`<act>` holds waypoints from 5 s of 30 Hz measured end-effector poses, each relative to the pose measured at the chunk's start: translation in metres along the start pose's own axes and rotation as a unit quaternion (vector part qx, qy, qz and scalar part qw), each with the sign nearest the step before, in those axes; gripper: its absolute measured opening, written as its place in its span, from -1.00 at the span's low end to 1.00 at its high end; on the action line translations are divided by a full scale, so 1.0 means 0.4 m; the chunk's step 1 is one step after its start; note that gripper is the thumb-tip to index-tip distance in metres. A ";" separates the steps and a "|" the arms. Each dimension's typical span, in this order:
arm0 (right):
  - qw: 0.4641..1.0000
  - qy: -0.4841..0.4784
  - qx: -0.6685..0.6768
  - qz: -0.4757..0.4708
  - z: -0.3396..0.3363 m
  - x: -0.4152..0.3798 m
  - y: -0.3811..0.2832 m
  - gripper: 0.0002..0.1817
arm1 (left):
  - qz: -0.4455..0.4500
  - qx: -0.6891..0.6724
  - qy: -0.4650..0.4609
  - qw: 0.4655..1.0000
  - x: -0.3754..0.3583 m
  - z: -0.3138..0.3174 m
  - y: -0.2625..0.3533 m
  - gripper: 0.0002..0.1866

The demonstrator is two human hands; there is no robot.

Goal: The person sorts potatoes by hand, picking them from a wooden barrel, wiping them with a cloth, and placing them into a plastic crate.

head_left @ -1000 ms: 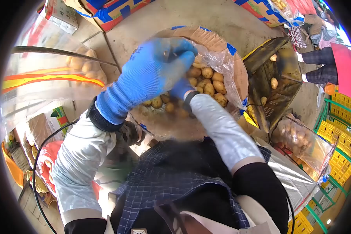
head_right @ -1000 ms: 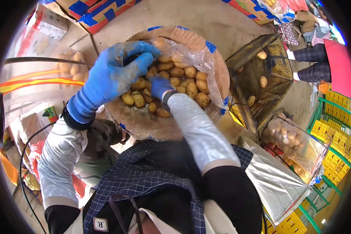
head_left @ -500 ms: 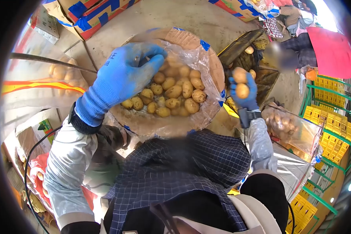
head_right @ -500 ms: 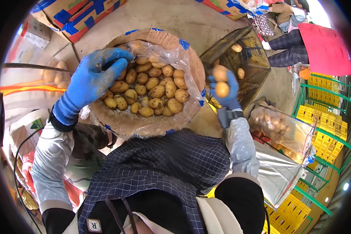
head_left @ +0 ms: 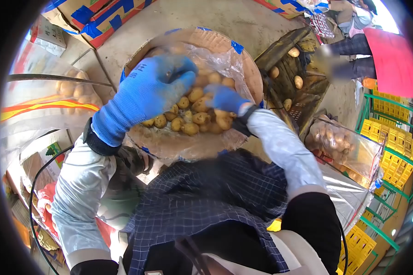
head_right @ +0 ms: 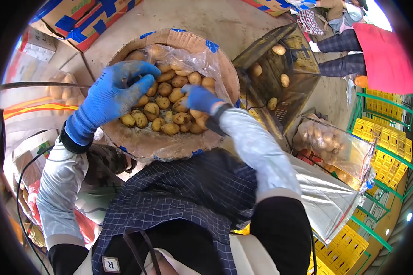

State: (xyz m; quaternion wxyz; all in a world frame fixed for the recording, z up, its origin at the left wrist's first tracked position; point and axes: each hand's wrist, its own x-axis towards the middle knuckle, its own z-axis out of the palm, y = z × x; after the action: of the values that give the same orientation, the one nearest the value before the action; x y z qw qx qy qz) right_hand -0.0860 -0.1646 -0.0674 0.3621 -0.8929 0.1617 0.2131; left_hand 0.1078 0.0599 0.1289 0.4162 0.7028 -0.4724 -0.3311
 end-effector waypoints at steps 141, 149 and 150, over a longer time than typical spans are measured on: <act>0.799 0.520 0.302 0.009 -0.147 -0.301 0.500 -0.75 | -0.291 -0.593 -0.128 0.740 0.063 0.307 -0.018 -0.23; 0.835 0.525 0.157 0.046 -0.165 -0.339 0.459 -0.73 | -0.141 -0.319 -0.091 0.933 -0.049 0.280 -0.059 -0.21; 0.833 0.510 0.198 0.086 -0.168 -0.342 0.449 -0.70 | -0.130 -0.326 -0.092 0.932 -0.052 0.283 -0.059 -0.23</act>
State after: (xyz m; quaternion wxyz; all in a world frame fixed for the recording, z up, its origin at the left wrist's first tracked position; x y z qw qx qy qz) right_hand -0.2652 -0.3173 -0.0598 0.3773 -0.7668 0.4379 -0.2791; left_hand 0.0129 0.0538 0.0599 0.5302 0.5506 -0.2790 -0.5813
